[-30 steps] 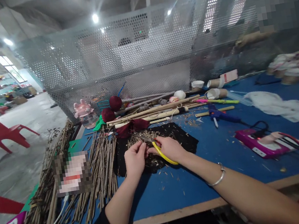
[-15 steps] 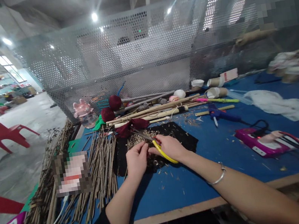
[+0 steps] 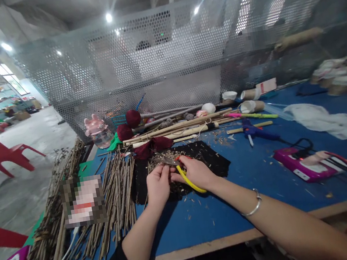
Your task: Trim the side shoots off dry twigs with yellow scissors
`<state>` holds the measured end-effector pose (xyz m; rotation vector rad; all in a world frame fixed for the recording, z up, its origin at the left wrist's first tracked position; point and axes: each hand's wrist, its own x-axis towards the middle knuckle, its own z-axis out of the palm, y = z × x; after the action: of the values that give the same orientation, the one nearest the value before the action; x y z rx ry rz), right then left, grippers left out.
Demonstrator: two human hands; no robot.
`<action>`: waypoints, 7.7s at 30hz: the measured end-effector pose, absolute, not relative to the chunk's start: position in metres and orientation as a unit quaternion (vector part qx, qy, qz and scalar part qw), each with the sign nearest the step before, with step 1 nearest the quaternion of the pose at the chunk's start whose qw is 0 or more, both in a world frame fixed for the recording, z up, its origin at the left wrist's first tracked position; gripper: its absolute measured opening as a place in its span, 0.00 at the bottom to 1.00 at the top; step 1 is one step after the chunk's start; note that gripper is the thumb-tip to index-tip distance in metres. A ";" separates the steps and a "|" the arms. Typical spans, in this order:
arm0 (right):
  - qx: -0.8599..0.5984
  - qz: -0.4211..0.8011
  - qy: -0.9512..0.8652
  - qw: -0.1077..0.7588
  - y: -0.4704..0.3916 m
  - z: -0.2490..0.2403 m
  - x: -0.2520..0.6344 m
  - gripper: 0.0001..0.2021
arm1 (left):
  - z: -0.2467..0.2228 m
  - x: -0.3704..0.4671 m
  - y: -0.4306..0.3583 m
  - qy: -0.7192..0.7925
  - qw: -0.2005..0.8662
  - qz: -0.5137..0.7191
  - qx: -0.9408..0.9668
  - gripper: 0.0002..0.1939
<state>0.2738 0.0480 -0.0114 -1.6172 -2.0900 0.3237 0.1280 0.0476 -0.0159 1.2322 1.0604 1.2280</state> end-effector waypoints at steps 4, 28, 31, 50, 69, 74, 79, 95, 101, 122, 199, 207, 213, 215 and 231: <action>-0.606 0.136 -0.751 0.226 0.046 -0.009 0.271 0.21 | -0.014 0.131 0.046 0.438 0.524 0.544 0.488 0.14; -0.636 0.087 -0.742 0.192 0.051 -0.012 0.272 0.20 | -0.013 0.131 0.042 0.473 0.513 0.536 0.476 0.16; -0.640 0.084 -0.742 0.180 0.052 -0.013 0.273 0.20 | -0.013 0.130 0.044 0.481 0.509 0.534 0.474 0.17; -0.591 0.078 -0.774 0.211 0.048 -0.009 0.272 0.24 | -0.010 0.130 0.040 0.468 0.459 0.511 0.557 0.16; -0.642 0.067 -0.749 0.152 0.053 -0.010 0.276 0.23 | -0.014 0.128 0.044 0.469 0.476 0.510 0.543 0.13; -0.637 0.080 -0.746 0.178 0.051 -0.010 0.276 0.23 | -0.016 0.129 0.046 0.464 0.498 0.530 0.505 0.12; -0.569 0.096 -0.786 0.220 0.051 -0.011 0.276 0.25 | -0.015 0.129 0.046 0.483 0.481 0.512 0.523 0.11; -0.602 0.119 -0.753 0.238 0.051 -0.013 0.275 0.20 | -0.017 0.127 0.044 0.502 0.389 0.476 0.608 0.17; -0.564 0.097 -0.776 0.266 0.052 -0.012 0.274 0.25 | -0.012 0.128 0.042 0.495 0.371 0.487 0.616 0.16; -0.604 0.122 -0.751 0.238 0.054 -0.018 0.275 0.21 | -0.006 0.127 0.037 0.487 0.284 0.488 0.666 0.15; -0.568 0.114 -0.787 0.213 0.049 -0.010 0.277 0.21 | -0.008 0.122 0.046 0.514 0.295 0.509 0.624 0.11; -0.556 0.141 -0.789 0.219 0.047 -0.007 0.277 0.18 | -0.007 0.124 0.044 0.497 0.285 0.530 0.626 0.13; -0.548 0.135 -0.787 0.250 0.048 -0.008 0.276 0.22 | -0.004 0.125 0.041 0.494 0.291 0.528 0.627 0.12; -0.533 0.122 -0.793 0.268 0.049 -0.010 0.276 0.23 | -0.003 0.125 0.040 0.490 0.292 0.525 0.631 0.13; -0.501 0.152 -0.795 0.306 0.049 -0.010 0.274 0.23 | -0.001 0.130 0.036 0.447 0.410 0.542 0.582 0.14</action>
<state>0.2736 0.0487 -0.0101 -1.3264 -2.1049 0.4011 0.1304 0.0361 -0.0006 1.4646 1.1259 1.3646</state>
